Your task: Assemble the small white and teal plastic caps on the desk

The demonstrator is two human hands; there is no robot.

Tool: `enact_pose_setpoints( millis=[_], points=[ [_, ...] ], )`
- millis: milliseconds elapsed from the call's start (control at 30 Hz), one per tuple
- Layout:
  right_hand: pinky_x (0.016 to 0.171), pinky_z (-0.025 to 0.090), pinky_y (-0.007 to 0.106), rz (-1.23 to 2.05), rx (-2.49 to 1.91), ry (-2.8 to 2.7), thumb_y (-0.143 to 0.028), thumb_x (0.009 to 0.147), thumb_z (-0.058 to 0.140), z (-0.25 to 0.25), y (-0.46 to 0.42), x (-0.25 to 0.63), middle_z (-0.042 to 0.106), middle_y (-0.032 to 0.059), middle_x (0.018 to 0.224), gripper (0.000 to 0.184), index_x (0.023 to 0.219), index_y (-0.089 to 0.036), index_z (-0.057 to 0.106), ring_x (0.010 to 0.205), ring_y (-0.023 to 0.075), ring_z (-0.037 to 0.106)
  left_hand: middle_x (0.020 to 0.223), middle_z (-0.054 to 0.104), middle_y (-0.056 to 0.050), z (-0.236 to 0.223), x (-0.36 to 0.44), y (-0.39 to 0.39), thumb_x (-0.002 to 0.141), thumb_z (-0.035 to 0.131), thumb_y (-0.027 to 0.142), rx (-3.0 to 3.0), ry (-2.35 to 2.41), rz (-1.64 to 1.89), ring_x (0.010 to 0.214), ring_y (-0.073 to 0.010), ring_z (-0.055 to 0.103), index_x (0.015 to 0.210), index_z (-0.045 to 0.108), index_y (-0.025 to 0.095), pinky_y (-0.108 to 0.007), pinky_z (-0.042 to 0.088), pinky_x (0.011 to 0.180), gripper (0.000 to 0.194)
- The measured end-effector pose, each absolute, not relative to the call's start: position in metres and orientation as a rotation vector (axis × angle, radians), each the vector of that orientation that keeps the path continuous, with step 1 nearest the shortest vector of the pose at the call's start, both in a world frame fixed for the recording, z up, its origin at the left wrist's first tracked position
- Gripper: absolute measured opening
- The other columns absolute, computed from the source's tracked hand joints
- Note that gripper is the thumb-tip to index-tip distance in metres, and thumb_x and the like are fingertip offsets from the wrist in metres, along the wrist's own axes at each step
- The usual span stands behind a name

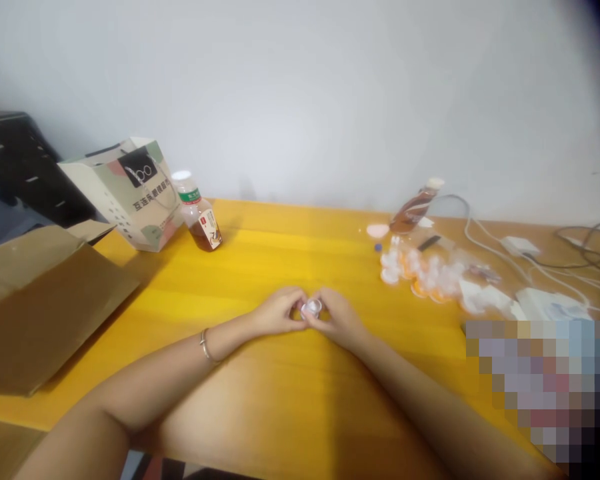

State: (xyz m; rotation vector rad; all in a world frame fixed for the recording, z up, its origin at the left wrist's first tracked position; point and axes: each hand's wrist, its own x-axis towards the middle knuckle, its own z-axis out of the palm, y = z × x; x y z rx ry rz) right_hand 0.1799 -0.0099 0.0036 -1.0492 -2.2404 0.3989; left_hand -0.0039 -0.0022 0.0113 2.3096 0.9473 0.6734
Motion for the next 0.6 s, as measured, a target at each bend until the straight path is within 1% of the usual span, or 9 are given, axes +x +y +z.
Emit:
enact_pose_setpoints(
  millis=[33,100,167,200,267,333,367,467,600],
  points=[
    [0.066,0.042,0.032,0.431,-0.987,-2.277,-0.025,0.078,0.051,0.0063,-0.0108,0.1800,0.054,0.0030,0.076,0.008,0.085,-0.020,0.048,0.071,0.0184,0.052,0.074,0.052,0.000,0.0117,-0.0038,-0.0023,0.070,0.062,0.032,2.314,0.956,0.673,0.069,-0.0124,0.048,0.080,0.050,0.016,-0.023,0.037,0.065,0.022],
    [0.070,0.042,0.033,0.468,-0.881,-2.302,-0.021,0.078,0.048,0.0103,-0.0127,0.1808,0.055,0.0048,0.084,0.019,0.096,-0.020,0.048,0.078,0.0192,0.052,0.074,0.051,0.000,0.0122,-0.0039,-0.0024,0.071,0.062,0.034,2.318,0.968,0.677,0.069,-0.0126,0.047,0.080,0.050,0.016,-0.023,0.037,0.064,0.023],
    [0.070,0.042,0.033,0.449,-0.902,-2.268,-0.025,0.075,0.053,0.0115,-0.0136,0.1817,0.055,0.0060,0.088,0.030,0.103,-0.019,0.046,0.079,0.0201,0.052,0.076,0.052,-0.001,0.0121,-0.0044,-0.0020,0.070,0.062,0.037,2.314,0.958,0.677,0.070,-0.0130,0.047,0.081,0.051,0.016,-0.024,0.037,0.064,0.026],
    [0.067,0.042,0.033,0.429,-0.950,-2.248,-0.029,0.072,0.058,0.0111,-0.0136,0.1818,0.055,0.0056,0.085,0.033,0.101,-0.018,0.046,0.076,0.0201,0.052,0.077,0.052,-0.001,0.0118,-0.0047,-0.0017,0.070,0.063,0.037,2.311,0.944,0.672,0.071,-0.0133,0.047,0.082,0.051,0.016,-0.024,0.037,0.065,0.027],
    [0.063,0.042,0.031,0.392,-1.050,-2.224,-0.032,0.069,0.062,0.0096,-0.0133,0.1814,0.055,0.0030,0.075,0.028,0.089,-0.018,0.048,0.069,0.0191,0.052,0.077,0.052,-0.001,0.0113,-0.0050,-0.0013,0.069,0.063,0.035,2.309,0.924,0.670,0.071,-0.0134,0.048,0.083,0.051,0.016,-0.024,0.037,0.066,0.026],
    [0.064,0.042,0.031,0.399,-1.055,-2.245,-0.027,0.072,0.058,0.0088,-0.0133,0.1805,0.056,0.0021,0.073,0.017,0.084,-0.019,0.050,0.069,0.0184,0.054,0.076,0.052,0.000,0.0111,-0.0048,-0.0013,0.070,0.062,0.033,2.317,0.930,0.682,0.071,-0.0132,0.047,0.081,0.050,0.016,-0.024,0.037,0.065,0.023],
    [0.066,0.042,0.030,0.413,-1.024,-2.255,-0.024,0.073,0.056,0.0089,-0.0137,0.1800,0.057,0.0027,0.077,0.015,0.087,-0.020,0.051,0.072,0.0185,0.055,0.075,0.052,0.000,0.0112,-0.0046,-0.0013,0.070,0.061,0.032,2.321,0.936,0.688,0.070,-0.0131,0.047,0.081,0.050,0.016,-0.024,0.037,0.065,0.022],
    [0.069,0.044,0.030,0.424,-0.986,-2.241,-0.022,0.072,0.055,0.0098,-0.0150,0.1793,0.059,0.0051,0.087,0.028,0.099,-0.019,0.049,0.079,0.0197,0.056,0.075,0.052,0.000,0.0122,-0.0038,-0.0018,0.070,0.061,0.031,2.326,0.937,0.688,0.070,-0.0132,0.047,0.081,0.051,0.016,-0.024,0.037,0.064,0.021],
    [0.064,0.045,0.029,0.426,-1.023,-2.233,-0.024,0.073,0.055,0.0071,-0.0148,0.1800,0.059,0.0037,0.082,0.023,0.095,-0.019,0.048,0.072,0.0183,0.056,0.076,0.052,0.000,0.0134,-0.0033,-0.0023,0.070,0.061,0.029,2.324,0.932,0.681,0.071,-0.0131,0.048,0.082,0.051,0.016,-0.024,0.037,0.066,0.020]
  ],
)
